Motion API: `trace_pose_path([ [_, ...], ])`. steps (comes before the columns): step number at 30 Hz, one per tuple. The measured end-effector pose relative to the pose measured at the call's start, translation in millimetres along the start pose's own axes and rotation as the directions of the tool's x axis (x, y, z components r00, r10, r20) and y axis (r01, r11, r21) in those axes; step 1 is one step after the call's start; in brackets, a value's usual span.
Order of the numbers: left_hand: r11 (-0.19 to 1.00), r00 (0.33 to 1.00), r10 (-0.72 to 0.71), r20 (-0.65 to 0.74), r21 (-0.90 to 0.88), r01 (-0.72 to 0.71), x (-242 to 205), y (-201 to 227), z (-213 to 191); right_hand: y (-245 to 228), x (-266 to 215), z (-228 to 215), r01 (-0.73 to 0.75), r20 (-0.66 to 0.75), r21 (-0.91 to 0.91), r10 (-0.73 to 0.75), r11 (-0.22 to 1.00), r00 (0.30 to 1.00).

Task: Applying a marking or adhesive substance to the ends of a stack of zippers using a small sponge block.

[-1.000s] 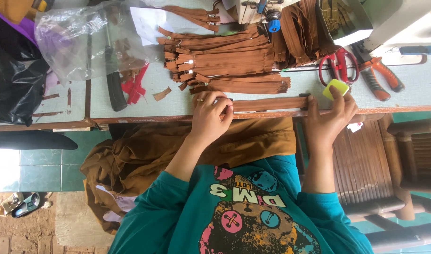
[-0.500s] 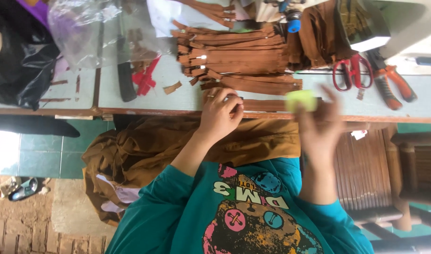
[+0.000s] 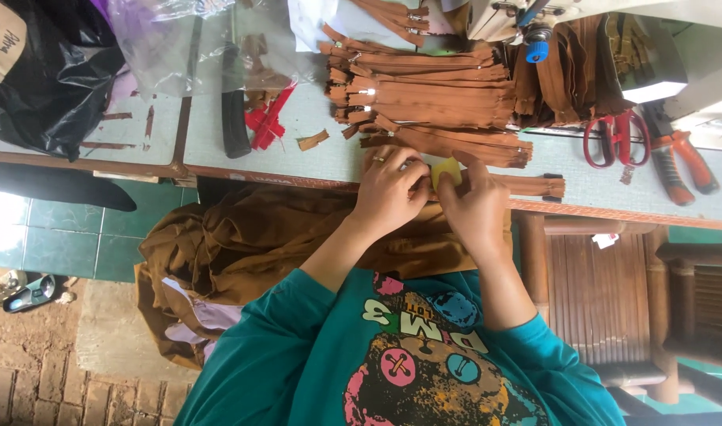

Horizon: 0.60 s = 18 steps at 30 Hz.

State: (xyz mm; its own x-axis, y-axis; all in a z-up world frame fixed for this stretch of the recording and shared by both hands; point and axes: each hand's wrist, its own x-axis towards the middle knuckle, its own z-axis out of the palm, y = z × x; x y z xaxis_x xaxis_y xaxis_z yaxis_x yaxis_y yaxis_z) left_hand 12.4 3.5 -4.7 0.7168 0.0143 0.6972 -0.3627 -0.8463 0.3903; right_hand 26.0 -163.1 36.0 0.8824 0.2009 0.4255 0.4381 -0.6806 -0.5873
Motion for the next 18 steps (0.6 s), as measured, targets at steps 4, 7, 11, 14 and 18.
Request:
trace_pose_path([
  [4,0.999,0.999,-0.024,0.023,-0.027,0.025,4.9,5.3,-8.9,-2.8,6.0,-5.8,-0.004,0.045,-0.004,0.005,1.0,0.999],
  [7,0.999,0.998,-0.045,0.051,-0.026,0.047,10.0,10.0,-17.6,-9.3,9.7,-6.9,0.027,0.062,-0.013,-0.026,1.0,0.998],
  [11,0.998,0.998,-0.046,0.053,-0.044,0.048,11.0,10.4,-21.2,-3.8,8.5,2.6,0.071,-0.023,-0.039,-0.072,0.997,0.997],
  [14,0.999,0.998,-0.044,0.042,-0.03,0.045,7.9,7.2,-14.4,1.7,3.9,-2.2,0.099,-0.085,-0.041,-0.103,0.994,0.991],
  [18,0.998,0.999,-0.045,0.022,-0.05,0.046,6.6,4.8,-10.3,0.6,-12.0,-13.6,0.069,-0.123,0.027,-0.065,0.997,0.99],
])
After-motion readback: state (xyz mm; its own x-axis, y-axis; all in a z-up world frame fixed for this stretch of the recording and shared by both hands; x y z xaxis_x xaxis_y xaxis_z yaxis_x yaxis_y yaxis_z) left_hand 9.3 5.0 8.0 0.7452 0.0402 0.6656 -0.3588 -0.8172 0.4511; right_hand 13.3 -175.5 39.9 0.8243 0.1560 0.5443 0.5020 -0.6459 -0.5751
